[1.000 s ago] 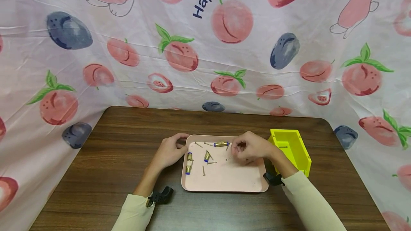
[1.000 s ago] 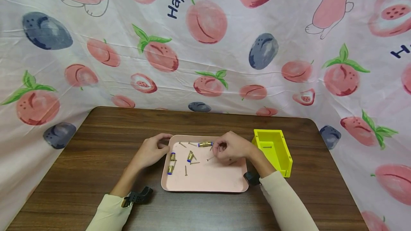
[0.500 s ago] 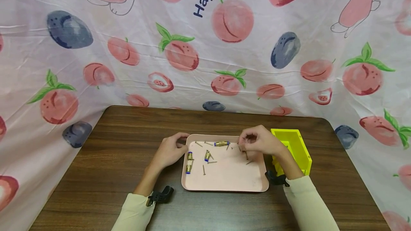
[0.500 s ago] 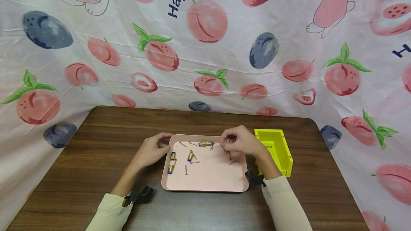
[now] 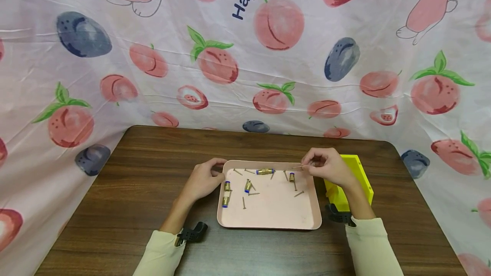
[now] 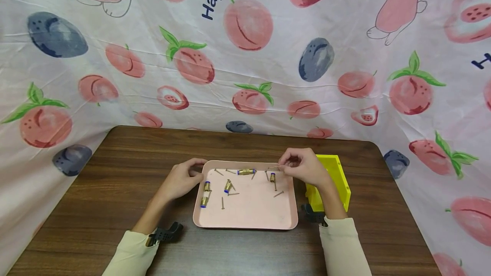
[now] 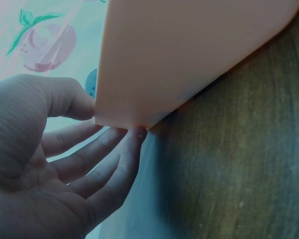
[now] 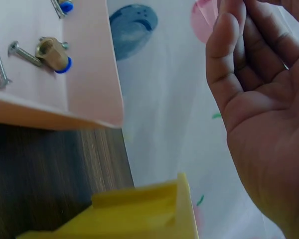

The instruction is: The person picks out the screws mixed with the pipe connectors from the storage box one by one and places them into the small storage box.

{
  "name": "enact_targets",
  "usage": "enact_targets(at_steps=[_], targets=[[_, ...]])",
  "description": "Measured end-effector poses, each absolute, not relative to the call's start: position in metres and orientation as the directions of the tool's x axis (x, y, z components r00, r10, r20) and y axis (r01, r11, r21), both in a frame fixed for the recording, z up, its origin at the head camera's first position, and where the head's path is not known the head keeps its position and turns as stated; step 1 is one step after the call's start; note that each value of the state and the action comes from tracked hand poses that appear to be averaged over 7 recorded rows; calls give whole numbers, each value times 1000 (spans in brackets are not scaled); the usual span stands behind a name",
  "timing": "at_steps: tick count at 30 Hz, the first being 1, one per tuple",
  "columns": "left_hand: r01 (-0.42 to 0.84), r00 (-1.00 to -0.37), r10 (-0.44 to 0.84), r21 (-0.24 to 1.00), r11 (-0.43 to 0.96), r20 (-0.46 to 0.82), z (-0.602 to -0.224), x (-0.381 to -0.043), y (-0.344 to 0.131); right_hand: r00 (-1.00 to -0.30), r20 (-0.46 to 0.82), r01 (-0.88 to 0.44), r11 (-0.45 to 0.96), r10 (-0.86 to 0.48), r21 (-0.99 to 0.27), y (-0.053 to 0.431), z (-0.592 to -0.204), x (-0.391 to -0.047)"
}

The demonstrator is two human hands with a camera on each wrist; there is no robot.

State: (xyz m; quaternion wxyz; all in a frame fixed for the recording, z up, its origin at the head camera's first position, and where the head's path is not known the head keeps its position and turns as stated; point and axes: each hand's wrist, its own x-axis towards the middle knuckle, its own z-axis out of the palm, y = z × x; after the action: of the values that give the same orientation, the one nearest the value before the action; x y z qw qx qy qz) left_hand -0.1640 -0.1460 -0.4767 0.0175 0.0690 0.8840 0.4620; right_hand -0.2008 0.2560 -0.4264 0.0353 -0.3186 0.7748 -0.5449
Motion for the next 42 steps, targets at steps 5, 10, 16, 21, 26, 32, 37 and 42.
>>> enact_targets(at_steps=[5,10,16,21,26,32,37,42], targets=[[99,-991,135,817,568,27,-477,-165,-146,-811,329,-448,152,-483,-881,267,-425,-197],[101,-991,134,818,567,30,-478,-166,-146,-831,354,-441,120,-429,-889,280,-427,-193],[109,-989,141,820,562,35,-478,-164,-146,-852,401,-442,53,-336,-895,296,-433,-186],[115,-988,147,823,556,38,-477,-163,-146,-859,438,-448,-24,-265,-894,306,-437,-181],[111,-989,145,821,560,35,-477,-163,-146,-862,456,-455,-57,-222,-888,314,-439,-178],[111,-989,141,818,565,37,-478,-164,-146,-888,431,-438,11,-156,-899,321,-442,-174],[96,-991,129,815,571,26,-478,-165,-146,-916,390,-399,112,-94,-910,327,-443,-172],[88,-992,125,815,573,19,-478,-165,-146,-930,365,-367,153,-41,-918,335,-443,-170]])
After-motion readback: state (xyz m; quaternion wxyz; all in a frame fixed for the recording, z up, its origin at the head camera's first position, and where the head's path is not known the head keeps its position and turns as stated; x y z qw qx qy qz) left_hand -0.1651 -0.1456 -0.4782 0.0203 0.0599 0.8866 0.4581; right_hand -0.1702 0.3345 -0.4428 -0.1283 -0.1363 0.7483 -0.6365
